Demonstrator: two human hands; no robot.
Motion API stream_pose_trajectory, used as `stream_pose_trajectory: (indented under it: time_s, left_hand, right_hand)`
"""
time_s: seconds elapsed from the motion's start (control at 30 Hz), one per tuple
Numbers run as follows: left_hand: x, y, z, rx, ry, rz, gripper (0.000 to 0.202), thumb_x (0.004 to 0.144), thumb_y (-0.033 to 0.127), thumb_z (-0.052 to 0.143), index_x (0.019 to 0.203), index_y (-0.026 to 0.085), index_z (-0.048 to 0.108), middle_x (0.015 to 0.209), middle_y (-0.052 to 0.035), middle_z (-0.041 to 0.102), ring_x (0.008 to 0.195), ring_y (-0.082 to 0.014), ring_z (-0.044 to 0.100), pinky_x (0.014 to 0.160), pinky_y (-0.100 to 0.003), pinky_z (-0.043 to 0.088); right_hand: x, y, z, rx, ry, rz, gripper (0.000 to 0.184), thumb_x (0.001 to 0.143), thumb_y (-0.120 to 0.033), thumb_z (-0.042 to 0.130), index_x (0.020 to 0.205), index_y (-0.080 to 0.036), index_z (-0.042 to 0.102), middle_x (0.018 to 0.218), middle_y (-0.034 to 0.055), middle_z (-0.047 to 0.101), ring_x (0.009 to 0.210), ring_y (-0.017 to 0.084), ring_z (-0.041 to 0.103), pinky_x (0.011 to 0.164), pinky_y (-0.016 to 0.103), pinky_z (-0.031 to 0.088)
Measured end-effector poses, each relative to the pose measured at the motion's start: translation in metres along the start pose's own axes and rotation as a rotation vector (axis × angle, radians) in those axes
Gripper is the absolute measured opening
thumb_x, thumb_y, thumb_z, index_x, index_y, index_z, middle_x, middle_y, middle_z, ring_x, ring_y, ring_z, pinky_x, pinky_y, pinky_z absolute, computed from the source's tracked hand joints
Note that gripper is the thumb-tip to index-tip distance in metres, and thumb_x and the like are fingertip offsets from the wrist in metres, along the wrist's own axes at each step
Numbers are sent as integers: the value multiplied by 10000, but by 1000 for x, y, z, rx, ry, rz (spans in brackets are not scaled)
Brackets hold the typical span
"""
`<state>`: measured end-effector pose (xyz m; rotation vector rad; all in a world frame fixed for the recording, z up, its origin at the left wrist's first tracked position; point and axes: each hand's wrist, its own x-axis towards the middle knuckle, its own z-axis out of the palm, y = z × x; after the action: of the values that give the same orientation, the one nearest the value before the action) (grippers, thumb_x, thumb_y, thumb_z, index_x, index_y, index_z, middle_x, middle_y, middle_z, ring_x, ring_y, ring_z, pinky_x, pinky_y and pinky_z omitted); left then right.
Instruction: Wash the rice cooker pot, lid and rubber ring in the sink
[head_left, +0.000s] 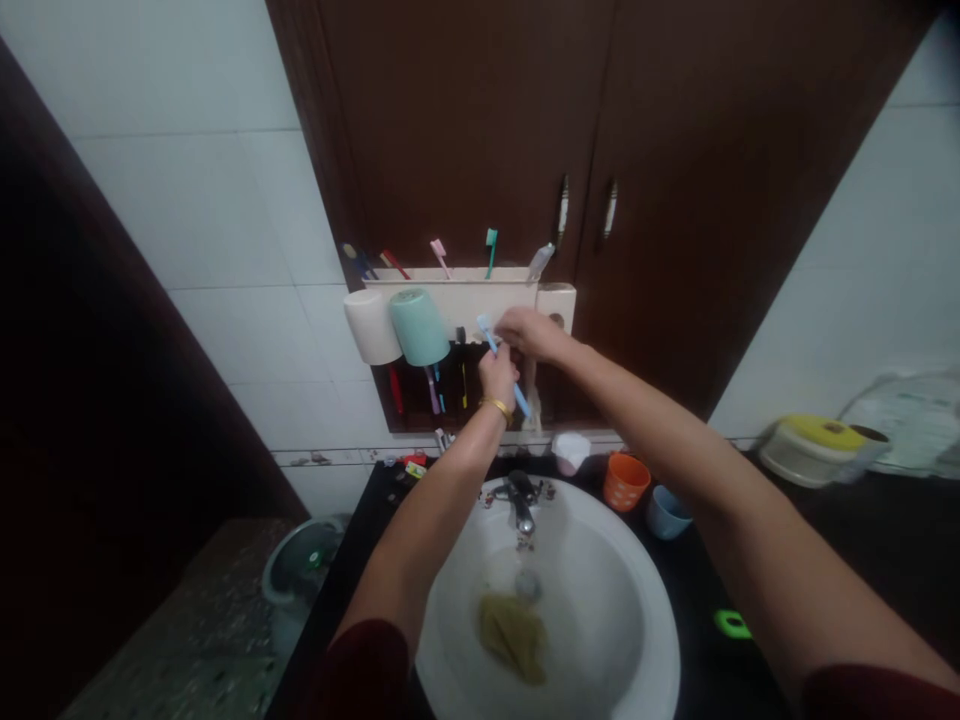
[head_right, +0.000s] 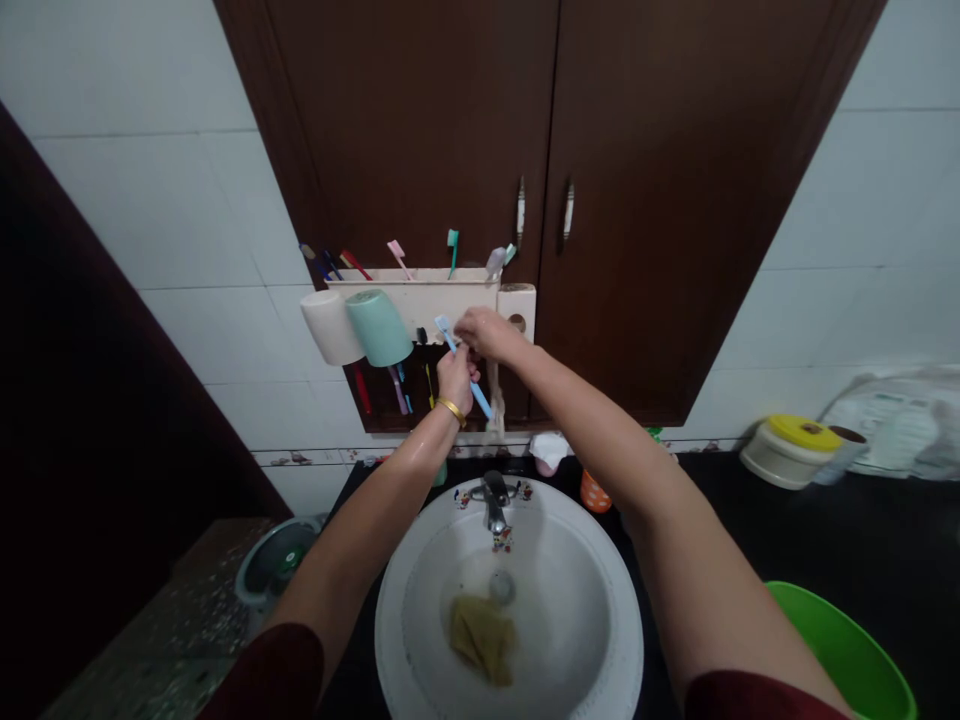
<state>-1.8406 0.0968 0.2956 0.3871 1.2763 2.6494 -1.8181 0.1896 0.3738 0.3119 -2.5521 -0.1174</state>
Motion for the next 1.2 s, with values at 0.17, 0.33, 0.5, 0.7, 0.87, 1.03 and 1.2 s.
stream_pose_trajectory:
  time_s: [0.17, 0.33, 0.5, 0.7, 0.87, 1.03, 1.2]
  left_hand:
    - [1, -1, 2, 39, 11, -4, 183, 811, 187, 551, 651, 156, 466, 527, 66, 469, 369, -8, 312, 395, -169, 205]
    - [3, -1, 5, 27, 45, -5, 150, 806, 203, 549, 676, 151, 495, 527, 71, 457, 369, -8, 309, 397, -169, 197]
    - [2, -2, 3, 18, 52, 3, 174, 824, 231, 532, 676, 151, 490, 519, 70, 449, 367, -11, 310, 393, -167, 200]
    - [2, -4, 0, 12, 33, 21, 156, 792, 188, 547, 652, 150, 489, 522, 70, 449, 376, -8, 307, 396, -166, 195]
    - [4, -4, -2, 46, 32, 22, 191, 807, 194, 523, 626, 157, 475, 507, 67, 439, 367, -14, 311, 396, -174, 205]
    - [4, -4, -2, 40, 26, 18, 179, 791, 174, 536, 625, 158, 469, 516, 64, 453, 373, -15, 314, 401, -174, 209]
    - [6, -5, 0, 37, 19, 0, 163, 777, 180, 553, 635, 156, 477, 522, 63, 464, 378, -13, 312, 399, -170, 207]
  right_hand:
    - [-20, 19, 1, -61, -115, -10, 238, 832, -115, 476, 758, -126, 702, 828, 98, 611, 780, 175, 499, 672, 262, 334]
    - [-26, 19, 5, -33, 86, 72, 253, 869, -140, 447, 827, -117, 696, 872, 103, 611, 801, 176, 508, 703, 262, 360]
    - [-4, 4, 16, 84, 128, 15, 224, 854, -134, 506, 966, -124, 699, 943, 108, 657, 868, 176, 555, 772, 261, 394]
    - [-9, 17, 3, 59, -124, -18, 246, 819, -108, 515, 926, -158, 730, 879, 75, 694, 837, 176, 580, 753, 266, 393]
    - [2, 6, 5, 46, 61, 7, 238, 829, -156, 516, 988, -138, 692, 929, 94, 647, 848, 181, 543, 737, 263, 382]
    - [-17, 9, 4, -10, -58, -41, 262, 895, -208, 460, 913, -148, 715, 923, 106, 624, 867, 185, 535, 736, 269, 372]
    - [-38, 21, -13, -85, -49, 104, 244, 890, -194, 478, 923, -150, 716, 873, 91, 633, 793, 173, 542, 685, 259, 368]
